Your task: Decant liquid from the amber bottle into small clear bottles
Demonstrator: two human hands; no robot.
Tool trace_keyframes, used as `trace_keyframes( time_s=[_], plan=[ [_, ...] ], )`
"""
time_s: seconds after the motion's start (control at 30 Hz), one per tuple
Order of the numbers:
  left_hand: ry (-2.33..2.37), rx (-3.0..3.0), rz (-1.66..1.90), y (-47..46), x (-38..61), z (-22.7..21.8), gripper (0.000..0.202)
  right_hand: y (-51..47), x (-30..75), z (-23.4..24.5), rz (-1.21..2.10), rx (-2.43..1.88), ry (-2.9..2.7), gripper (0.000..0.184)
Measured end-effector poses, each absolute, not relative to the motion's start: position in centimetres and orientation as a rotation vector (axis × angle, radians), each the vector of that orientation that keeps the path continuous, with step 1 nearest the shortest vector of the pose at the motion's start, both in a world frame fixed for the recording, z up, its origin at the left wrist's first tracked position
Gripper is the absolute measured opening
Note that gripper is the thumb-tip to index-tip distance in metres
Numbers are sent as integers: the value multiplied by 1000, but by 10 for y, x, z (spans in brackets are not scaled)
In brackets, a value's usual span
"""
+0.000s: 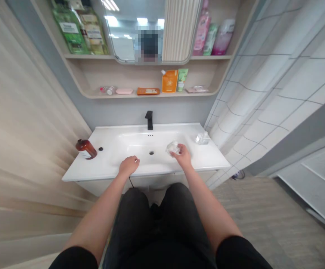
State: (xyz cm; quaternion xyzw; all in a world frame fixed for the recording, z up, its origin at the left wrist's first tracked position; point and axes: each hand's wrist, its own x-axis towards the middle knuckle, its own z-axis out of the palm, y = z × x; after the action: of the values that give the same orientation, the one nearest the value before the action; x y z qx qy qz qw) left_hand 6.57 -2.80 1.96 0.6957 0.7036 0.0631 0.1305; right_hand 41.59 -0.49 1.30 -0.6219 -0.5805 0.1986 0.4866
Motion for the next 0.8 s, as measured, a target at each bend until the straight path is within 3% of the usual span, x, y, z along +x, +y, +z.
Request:
trace_keyframes(
  time_s=[0.3, 0.5, 0.6, 0.7, 0.8],
  plan=[
    [2068, 2007, 178, -28, 65, 17, 36, -11, 582, 21, 103, -1965, -1074, 83],
    [2060, 2001, 204, -29, 65, 20, 37, -1, 606, 14, 120, -2002, -972, 87],
    [2056, 1997, 208, -30, 64, 20, 36, -5, 593, 24, -121, -1908, -991, 97],
    [2052, 1997, 219, -29, 64, 19, 34, -13, 555, 38, -315, -1727, -1142, 73],
    [2049, 1989, 276, -29, 67, 16, 33, -16, 494, 44, 39, -1610, -1603, 42]
  ],
)
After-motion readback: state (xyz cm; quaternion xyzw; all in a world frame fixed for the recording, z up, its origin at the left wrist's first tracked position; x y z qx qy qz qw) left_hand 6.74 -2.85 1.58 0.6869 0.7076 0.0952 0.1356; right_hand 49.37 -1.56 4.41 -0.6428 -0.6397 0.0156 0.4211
